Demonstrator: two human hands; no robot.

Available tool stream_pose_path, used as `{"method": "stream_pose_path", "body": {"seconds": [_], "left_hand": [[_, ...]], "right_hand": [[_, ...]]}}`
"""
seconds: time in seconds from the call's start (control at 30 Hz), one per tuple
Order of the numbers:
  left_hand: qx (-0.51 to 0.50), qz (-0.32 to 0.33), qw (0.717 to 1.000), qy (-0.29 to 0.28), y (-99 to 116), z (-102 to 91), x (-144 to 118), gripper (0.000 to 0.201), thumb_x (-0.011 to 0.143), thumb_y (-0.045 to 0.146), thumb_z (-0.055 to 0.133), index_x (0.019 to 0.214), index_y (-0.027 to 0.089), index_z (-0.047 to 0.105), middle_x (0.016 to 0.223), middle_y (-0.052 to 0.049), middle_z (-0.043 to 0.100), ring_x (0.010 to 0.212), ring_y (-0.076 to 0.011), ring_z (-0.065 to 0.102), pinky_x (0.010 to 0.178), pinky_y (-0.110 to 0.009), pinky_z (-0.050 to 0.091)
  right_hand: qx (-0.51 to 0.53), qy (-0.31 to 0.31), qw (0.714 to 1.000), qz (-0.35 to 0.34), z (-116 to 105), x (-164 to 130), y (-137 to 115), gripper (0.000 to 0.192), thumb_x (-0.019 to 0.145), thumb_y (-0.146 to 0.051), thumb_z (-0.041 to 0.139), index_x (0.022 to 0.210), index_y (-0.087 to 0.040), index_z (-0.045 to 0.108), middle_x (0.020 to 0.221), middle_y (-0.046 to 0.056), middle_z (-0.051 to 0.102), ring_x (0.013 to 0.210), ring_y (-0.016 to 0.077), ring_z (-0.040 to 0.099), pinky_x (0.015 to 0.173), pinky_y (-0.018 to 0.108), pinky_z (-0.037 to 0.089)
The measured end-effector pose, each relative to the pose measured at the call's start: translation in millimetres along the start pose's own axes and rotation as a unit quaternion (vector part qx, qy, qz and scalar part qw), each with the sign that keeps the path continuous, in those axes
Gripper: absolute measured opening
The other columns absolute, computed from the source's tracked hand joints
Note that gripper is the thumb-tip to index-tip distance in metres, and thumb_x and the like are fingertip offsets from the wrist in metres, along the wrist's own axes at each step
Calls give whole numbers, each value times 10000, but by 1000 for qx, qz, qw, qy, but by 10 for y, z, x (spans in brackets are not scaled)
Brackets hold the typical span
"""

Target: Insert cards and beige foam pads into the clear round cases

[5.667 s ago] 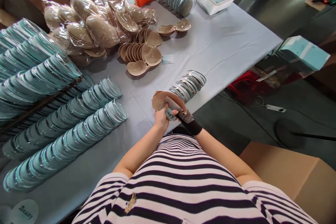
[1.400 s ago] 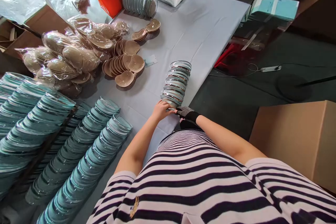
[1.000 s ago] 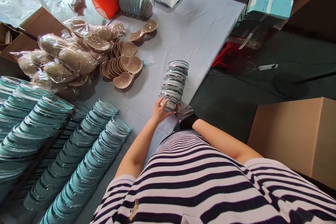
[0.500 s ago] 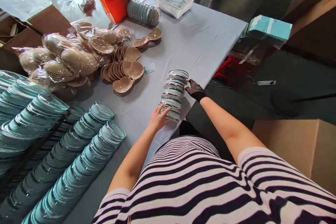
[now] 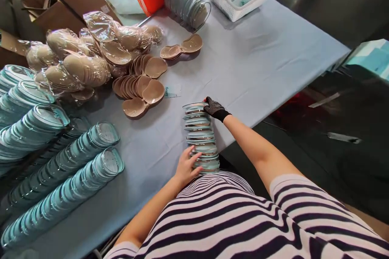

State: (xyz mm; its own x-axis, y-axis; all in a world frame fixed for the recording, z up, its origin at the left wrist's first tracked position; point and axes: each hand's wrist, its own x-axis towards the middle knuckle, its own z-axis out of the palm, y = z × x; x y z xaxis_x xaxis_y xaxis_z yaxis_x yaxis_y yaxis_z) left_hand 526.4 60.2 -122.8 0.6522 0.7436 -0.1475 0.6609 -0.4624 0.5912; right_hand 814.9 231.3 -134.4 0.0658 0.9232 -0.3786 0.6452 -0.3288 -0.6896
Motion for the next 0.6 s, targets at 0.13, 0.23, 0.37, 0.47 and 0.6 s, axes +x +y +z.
{"method": "stream_pose_path", "body": {"seconds": [0.13,0.23,0.37,0.47,0.6], "left_hand": [[-17,-47,991,124,-10,-412,815,432,934,422,486,1330,284,588,1419,-113,504,1338,-269,445,1124,-464,353],[-7,-98,983,157,-111,-675,1699,511,938,432,479,1413,244,509,1525,-101,412,1436,-296,317,1159,-489,281],[-47,-175,983,24,-193,-762,2363,396,974,393,397,1218,270,683,1243,-57,684,1205,-279,581,1023,-414,434],[-66,-198,978,-14,-223,-750,2370,386,966,424,411,1152,296,723,1182,-20,717,1130,-264,627,939,-350,475],[-88,-224,970,-41,-272,-805,2274,369,953,434,440,1161,318,721,1149,13,731,1114,-246,637,913,-313,477]], "right_hand": [[48,-17,998,-22,133,69,-26,331,798,-249,572,1126,-205,563,1149,84,667,1010,222,622,911,332,479],[168,-35,985,-16,157,108,97,308,837,-292,518,1129,-216,583,1172,65,655,1001,180,617,887,301,492],[307,-68,944,100,62,190,417,379,835,-279,501,1201,-201,557,965,55,676,757,125,602,720,256,519],[328,-198,910,155,61,251,586,409,794,-240,571,1199,-191,542,718,1,621,573,107,538,569,225,489],[302,-304,895,127,161,403,601,190,732,-217,643,906,-179,578,552,-53,508,481,92,489,501,214,470]]}}
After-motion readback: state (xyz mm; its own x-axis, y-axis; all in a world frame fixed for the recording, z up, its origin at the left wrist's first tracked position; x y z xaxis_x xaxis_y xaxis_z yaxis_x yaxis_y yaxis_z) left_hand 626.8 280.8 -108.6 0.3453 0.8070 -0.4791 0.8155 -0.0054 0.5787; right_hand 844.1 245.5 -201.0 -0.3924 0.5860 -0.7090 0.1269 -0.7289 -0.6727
